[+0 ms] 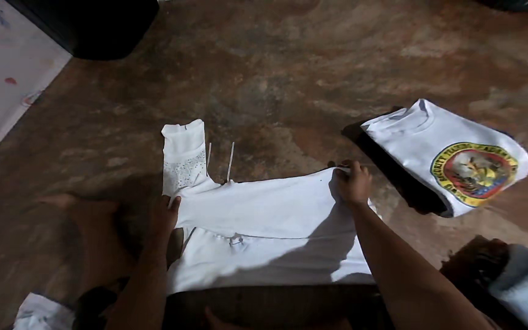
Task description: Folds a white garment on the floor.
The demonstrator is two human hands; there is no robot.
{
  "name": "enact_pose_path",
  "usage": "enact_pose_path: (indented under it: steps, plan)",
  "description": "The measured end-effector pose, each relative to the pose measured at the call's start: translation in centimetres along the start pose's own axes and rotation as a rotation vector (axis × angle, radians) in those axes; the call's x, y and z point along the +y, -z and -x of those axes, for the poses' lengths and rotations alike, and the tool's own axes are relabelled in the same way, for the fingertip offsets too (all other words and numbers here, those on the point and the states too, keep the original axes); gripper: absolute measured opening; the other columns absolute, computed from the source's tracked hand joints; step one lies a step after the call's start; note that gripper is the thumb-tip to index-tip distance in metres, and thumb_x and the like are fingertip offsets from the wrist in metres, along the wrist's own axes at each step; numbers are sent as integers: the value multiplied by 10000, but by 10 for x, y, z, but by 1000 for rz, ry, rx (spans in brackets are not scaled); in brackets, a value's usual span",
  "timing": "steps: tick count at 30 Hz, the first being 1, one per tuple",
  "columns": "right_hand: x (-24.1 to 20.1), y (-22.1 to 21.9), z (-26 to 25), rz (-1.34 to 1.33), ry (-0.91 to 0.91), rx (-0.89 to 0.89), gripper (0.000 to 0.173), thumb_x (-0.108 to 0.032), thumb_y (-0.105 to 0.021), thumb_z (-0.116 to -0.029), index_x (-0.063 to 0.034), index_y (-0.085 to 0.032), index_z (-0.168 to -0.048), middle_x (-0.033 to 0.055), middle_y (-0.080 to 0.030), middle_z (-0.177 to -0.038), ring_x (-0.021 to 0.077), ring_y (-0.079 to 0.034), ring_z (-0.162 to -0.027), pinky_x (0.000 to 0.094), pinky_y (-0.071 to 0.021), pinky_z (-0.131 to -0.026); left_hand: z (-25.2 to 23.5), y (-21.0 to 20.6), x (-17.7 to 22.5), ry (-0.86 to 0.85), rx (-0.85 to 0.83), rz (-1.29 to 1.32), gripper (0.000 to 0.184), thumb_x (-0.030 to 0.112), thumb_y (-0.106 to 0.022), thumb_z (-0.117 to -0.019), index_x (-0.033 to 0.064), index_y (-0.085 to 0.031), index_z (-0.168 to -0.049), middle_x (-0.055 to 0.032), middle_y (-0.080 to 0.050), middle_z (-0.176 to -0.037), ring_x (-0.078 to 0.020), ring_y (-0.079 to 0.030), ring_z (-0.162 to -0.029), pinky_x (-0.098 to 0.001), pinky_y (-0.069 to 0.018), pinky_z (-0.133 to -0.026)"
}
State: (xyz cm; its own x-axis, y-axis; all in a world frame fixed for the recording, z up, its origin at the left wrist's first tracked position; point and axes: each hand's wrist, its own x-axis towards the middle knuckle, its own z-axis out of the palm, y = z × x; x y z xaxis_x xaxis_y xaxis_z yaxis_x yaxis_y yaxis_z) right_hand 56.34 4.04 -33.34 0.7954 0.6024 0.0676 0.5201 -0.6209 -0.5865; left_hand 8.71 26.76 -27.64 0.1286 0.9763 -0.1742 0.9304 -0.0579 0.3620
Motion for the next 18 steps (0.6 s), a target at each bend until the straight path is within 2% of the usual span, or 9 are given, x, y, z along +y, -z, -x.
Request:
enact_pose_path:
  steps: [3,6,8,9,11,13,15,18]
  plan:
    - [-2,0,1,-5,-4,6,352,-242,-659,-992,-90,-635,-1309,257,-632,-1254,487,-556,-1219,653,-411,-1045,-2,-3,9,21,103,38,513,416,-451,-1091,-9,-557,-1358,-252,-661,-1193,-401,-650,-1111,-604,-489,-983]
    - [-1,-1,1,-7,-17,7,344,-240,-666,-988,-101,-636,-1302,252,-633,-1244,489,-554,-1214,659,-416,-1029,-12,-6,19,-128,245,-17,489,395,-431,-1092,10,-570,-1361,-225,-651,-1259,-403,-625,-1180,-618,-465,-1027]
    - [0,-2,0,-10,-19,15,345,-238,-676,-980,-106,-640,-1297,252,-634,-1241,485,-559,-1210,659,-423,-1020,-23,-10,34,-203,252,-64,459,368,-425,-1099,17,-610,-1330,-225,-654,-1273,-403,-619,-1207,-620,-447,-1055]
    - [1,-3,0,-13,-12,23,344,-236,-678,-978,-103,-642,-1293,252,-638,-1238,486,-563,-1206,660,-420,-1019,-28,-12,44,-199,197,-74,457,358,-432,-1101,2,-622,-1316,-248,-652,-1275,-425,-612,-1217,-632,-431,-1063]
    - [1,-4,0,-4,-9,25,345,-233,-677,-977,-103,-642,-1295,249,-640,-1239,483,-567,-1205,657,-414,-1031,-36,-11,64,-126,26,-134,530,444,-471,-1077,-6,-628,-1309,-275,-656,-1251,-468,-583,-1241,-666,-406,-1062]
    - [0,-2,0,2,-17,14,351,-218,-682,-974,-94,-641,-1300,261,-635,-1245,492,-564,-1208,663,-416,-1022,-38,-8,81,-53,-108,-175,633,516,-572,-1017,-29,-605,-1336,-307,-634,-1275,-492,-556,-1265,-695,-370,-1072]
    - [1,0,0,3,-30,-3,367,-217,-684,-968,-99,-633,-1311,266,-629,-1259,488,-565,-1212,667,-424,-1008,-42,-9,89,-35,-187,-231,660,503,-677,-960,-51,-601,-1311,-320,-637,-1250,-499,-574,-1235,-713,-380,-1049]
    - [-3,2,2,-16,-53,-17,377,-216,-684,-973,-99,-620,-1326,259,-621,-1276,490,-547,-1236,656,-414,-1027,-52,-14,89,2,-311,-261,604,418,-729,-945,-77,-613,-1272,-322,-617,-1276,-488,-557,-1260,-718,-381,-1040]
